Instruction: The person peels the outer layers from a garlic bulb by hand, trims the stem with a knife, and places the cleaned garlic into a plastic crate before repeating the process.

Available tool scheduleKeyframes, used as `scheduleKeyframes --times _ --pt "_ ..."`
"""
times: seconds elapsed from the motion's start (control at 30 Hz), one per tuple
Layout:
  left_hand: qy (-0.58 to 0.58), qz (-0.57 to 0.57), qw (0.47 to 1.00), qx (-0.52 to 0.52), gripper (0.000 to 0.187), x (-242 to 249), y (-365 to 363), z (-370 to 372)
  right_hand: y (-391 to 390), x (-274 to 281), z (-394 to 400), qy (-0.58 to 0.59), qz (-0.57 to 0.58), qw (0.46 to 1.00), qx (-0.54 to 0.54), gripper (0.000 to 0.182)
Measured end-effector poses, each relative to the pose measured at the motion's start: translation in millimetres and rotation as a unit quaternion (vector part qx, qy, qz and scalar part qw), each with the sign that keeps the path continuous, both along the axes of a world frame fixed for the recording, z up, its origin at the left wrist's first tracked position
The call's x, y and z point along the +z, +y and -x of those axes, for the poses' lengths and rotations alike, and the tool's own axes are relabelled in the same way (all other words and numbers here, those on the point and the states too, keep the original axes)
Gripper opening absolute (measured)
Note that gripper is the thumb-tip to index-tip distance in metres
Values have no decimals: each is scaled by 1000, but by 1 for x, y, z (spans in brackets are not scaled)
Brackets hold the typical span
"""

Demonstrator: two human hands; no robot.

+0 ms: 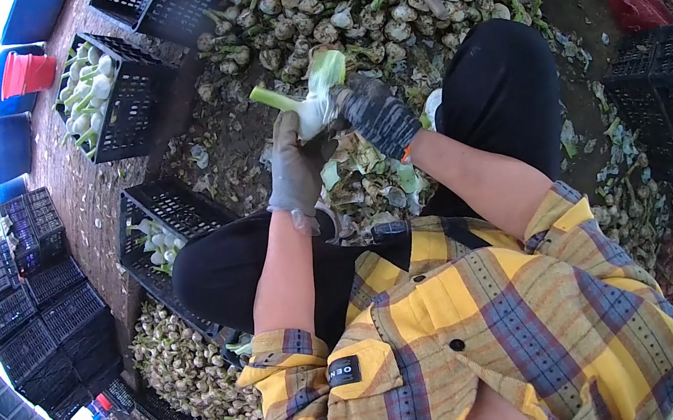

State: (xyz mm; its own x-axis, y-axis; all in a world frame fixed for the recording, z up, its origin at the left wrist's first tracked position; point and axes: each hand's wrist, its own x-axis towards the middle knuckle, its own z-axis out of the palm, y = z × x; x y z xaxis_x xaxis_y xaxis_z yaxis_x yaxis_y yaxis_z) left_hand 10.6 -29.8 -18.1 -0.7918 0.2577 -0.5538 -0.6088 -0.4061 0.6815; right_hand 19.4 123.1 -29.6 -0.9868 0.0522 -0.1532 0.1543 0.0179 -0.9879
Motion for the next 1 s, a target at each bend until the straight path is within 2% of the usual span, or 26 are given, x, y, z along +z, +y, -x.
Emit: scheduleKeyframes --times 0.07,0.1,0.17,0.2,0.23,0.3,0.33,0.37,0.43,0.47,0.5,0.53,0.57,0.63,0.73,0.83,0.87,0.93,0.97,1.0 --pt "-11 60 998 13 38 7 6 -2 -16 -13 0 61 -22 996 -68 19" --pt "-17 91 995 19 37 9 7 -4 -16 -7 -4 93 -49 993 -47 20" --pt "6 78 996 38 35 0 6 1 -14 14 -13 158 -102 982 -3 21" --pt "0 63 997 45 34 1 3 4 -25 12 -14 119 82 989 -16 26" --pt "-5 48 998 52 33 2 1 7 -22 9 -11 72 146 986 -20 26" --pt "-21 -16 982 185 32 -9 -6 17 -7 1 0 -25 268 963 -27 27" --pt "-46 -11 982 183 33 -10 -20 19 -2 13 4 -51 386 917 -86 25" --pt "-71 -6 981 180 35 -12 -34 23 9 19 7 -57 414 902 -109 24" --pt "-57 -3 976 212 36 -6 -41 26 13 20 13 -72 362 916 -159 25" --pt "-45 -9 970 238 36 -4 -43 27 15 20 12 -35 169 985 -25 27" --pt "-34 -15 964 264 36 -1 -42 28 16 23 10 3 -34 993 110 28" --pt "-7 5 969 248 37 18 -34 24 12 32 3 -68 -109 977 171 31" --pt "12 29 966 257 39 15 -35 25 8 41 -4 -128 -185 943 244 35" --pt "50 77 957 274 43 11 -37 25 -4 26 -15 6 -379 876 299 43" --pt "125 200 948 212 53 19 -31 16 -7 4 -18 57 -382 876 290 46" --pt "179 252 938 157 56 26 -22 10 -10 -4 -13 130 -304 920 209 43" --pt "194 257 937 138 55 24 -21 9 -14 -5 -10 153 -131 964 174 39" --pt "214 237 941 112 50 18 -18 7 -17 1 -3 3 21 986 164 37" --pt "244 254 931 90 49 16 -16 5 -16 2 1 -71 97 980 155 37" --pt "273 271 920 68 48 15 -13 2 -14 9 6 -156 81 965 193 35"
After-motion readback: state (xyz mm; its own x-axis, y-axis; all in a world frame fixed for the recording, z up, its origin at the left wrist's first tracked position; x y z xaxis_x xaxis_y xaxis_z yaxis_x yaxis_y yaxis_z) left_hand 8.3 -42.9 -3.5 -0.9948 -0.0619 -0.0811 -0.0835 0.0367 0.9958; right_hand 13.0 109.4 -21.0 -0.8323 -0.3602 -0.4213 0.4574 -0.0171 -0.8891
